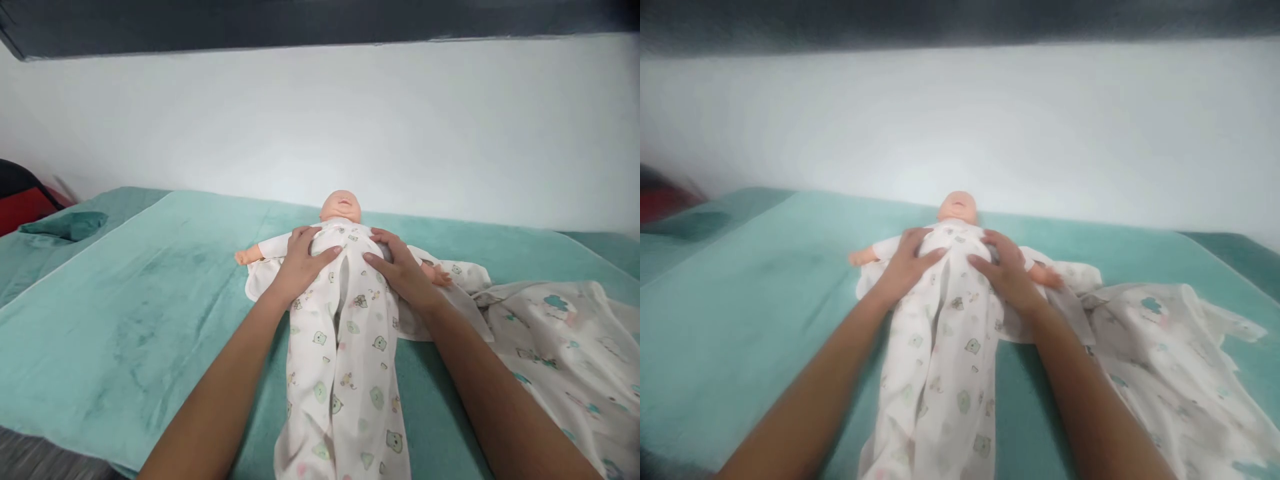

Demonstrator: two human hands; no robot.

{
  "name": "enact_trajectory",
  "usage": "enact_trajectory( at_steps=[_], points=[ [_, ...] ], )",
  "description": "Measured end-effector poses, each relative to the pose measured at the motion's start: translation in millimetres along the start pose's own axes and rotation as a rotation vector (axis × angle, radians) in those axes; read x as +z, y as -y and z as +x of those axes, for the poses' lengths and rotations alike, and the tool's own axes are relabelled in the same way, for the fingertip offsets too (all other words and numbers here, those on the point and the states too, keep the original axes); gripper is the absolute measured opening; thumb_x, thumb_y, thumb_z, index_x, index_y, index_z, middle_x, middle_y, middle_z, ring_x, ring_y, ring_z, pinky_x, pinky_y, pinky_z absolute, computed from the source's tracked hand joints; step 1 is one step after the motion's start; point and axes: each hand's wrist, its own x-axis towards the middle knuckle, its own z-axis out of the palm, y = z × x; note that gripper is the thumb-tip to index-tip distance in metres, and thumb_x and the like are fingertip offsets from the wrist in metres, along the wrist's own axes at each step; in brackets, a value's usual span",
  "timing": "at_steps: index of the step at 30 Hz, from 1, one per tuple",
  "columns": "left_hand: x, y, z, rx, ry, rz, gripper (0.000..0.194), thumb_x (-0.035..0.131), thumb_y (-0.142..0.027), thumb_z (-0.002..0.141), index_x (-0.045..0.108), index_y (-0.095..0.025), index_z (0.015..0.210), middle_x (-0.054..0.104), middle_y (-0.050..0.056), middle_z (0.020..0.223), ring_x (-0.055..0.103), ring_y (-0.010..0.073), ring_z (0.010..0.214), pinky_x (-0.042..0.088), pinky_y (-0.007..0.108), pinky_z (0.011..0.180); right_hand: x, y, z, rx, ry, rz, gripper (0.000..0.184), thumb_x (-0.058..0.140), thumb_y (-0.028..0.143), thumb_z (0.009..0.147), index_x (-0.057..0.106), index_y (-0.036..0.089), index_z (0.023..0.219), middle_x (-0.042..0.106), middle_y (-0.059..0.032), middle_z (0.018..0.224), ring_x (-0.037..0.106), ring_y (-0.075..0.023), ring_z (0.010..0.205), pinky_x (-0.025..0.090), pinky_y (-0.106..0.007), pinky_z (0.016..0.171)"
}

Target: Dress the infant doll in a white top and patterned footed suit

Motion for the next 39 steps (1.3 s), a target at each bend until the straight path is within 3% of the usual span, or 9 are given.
enact_trajectory(
  at_steps=[5,10,17,20,23,27,30,35,39],
  points=[
    [9.7,5.7,1.7,0.144,-0.159,0.022,0.028,0.068,-0.043,0.084,0.057,-0.023,0.098,0.058,0.003,0.108,0.052,0.0213,0.109,0.042,0.036,0.096,2.5,1.2,-2.1,-0.043,-0.036,0.050,0.032,0.071,0.051,0.079,0.060,0.027,0.097,0.051,-0.0037,0.142,0.042,-0.0279,0.134,0.030,-0.049,0.113],
    [10.3,12.8,-3.5,0.288,-0.259,0.083,0.027,0.060,-0.038,0.091,0.046,-0.021,0.076,0.054,-0.001,0.079,0.049,0.0163,0.080,0.039,0.030,0.076,9.2,10.8,-12.4,-0.236,-0.260,0.041,0.019,0.068,0.040,0.083,0.060,0.024,0.078,0.058,-0.0031,0.103,0.054,-0.0218,0.103,0.040,-0.039,0.096],
    [9.3,14.3,-9.0,0.152,-0.258,0.099,0.033,0.058,-0.050,0.090,0.045,-0.022,0.079,0.049,-0.005,0.067,0.047,0.0136,0.066,0.035,0.028,0.065,1.2,11.5,-28.4,0.033,-0.173,0.151,0.043,0.065,0.048,0.084,0.042,0.020,0.061,0.037,0.0041,0.063,0.035,-0.0118,0.062,0.030,-0.027,0.058],
    [-1.3,16.8,-14.2,0.086,-0.158,0.128,0.035,0.058,-0.054,0.088,0.049,-0.022,0.079,0.053,-0.005,0.068,0.050,0.0145,0.068,0.035,0.028,0.067,-4.8,8.1,-33.2,0.113,-0.014,0.103,0.048,0.059,0.056,0.086,0.039,0.020,0.061,0.036,0.0039,0.061,0.035,-0.0118,0.061,0.028,-0.027,0.056],
    [-24.1,22.6,-26.9,0.023,0.104,0.096,0.037,0.061,-0.057,0.083,0.056,-0.021,0.089,0.060,-0.003,0.082,0.055,0.0168,0.078,0.040,0.028,0.071,-14.9,7.3,-39.2,0.116,0.150,0.050,0.040,0.059,0.056,0.085,0.054,0.019,0.070,0.053,0.0013,0.069,0.047,-0.0154,0.068,0.036,-0.027,0.061],
    [-50.3,30.9,-51.1,-0.048,0.412,0.012,0.069,0.076,-0.057,0.067,0.052,-0.022,0.122,0.061,0.002,0.112,0.059,0.0205,0.093,0.046,0.029,0.076,-26.9,11.1,-54.0,0.109,0.344,0.050,0.043,0.077,0.048,0.068,0.065,0.021,0.099,0.066,-0.0014,0.088,0.058,-0.0220,0.083,0.044,-0.030,0.071],
    [-44.7,35.8,-67.3,-0.019,0.297,0.109,0.051,0.074,-0.051,0.071,0.057,-0.021,0.108,0.063,0.001,0.100,0.058,0.0209,0.088,0.045,0.030,0.075,-22.0,14.2,-69.5,0.143,0.327,0.003,0.035,0.075,0.047,0.069,0.062,0.020,0.087,0.062,0.0011,0.078,0.054,-0.0187,0.074,0.041,-0.028,0.065],
    [-10.7,36.6,-89.2,0.080,-0.067,0.337,0.015,0.055,-0.036,0.086,0.055,-0.022,0.081,0.060,0.001,0.078,0.057,0.0219,0.085,0.041,0.032,0.080,2.7,14.5,-94.6,0.047,-0.065,-0.065,0.021,0.059,0.032,0.076,0.045,0.021,0.064,0.042,0.0049,0.060,0.041,-0.0140,0.064,0.031,-0.027,0.059],
    [-14.4,27.7,-105.7,-0.018,0.028,0.056,0.018,0.056,-0.037,0.085,0.054,-0.022,0.094,0.061,-0.001,0.086,0.057,0.0180,0.082,0.044,0.029,0.075,6.1,18.4,-108.9,0.128,-0.088,-0.013,0.013,0.058,0.032,0.077,0.057,0.023,0.086,0.051,0.0046,0.070,0.046,-0.0156,0.068,0.037,-0.028,0.065]
  ],
)
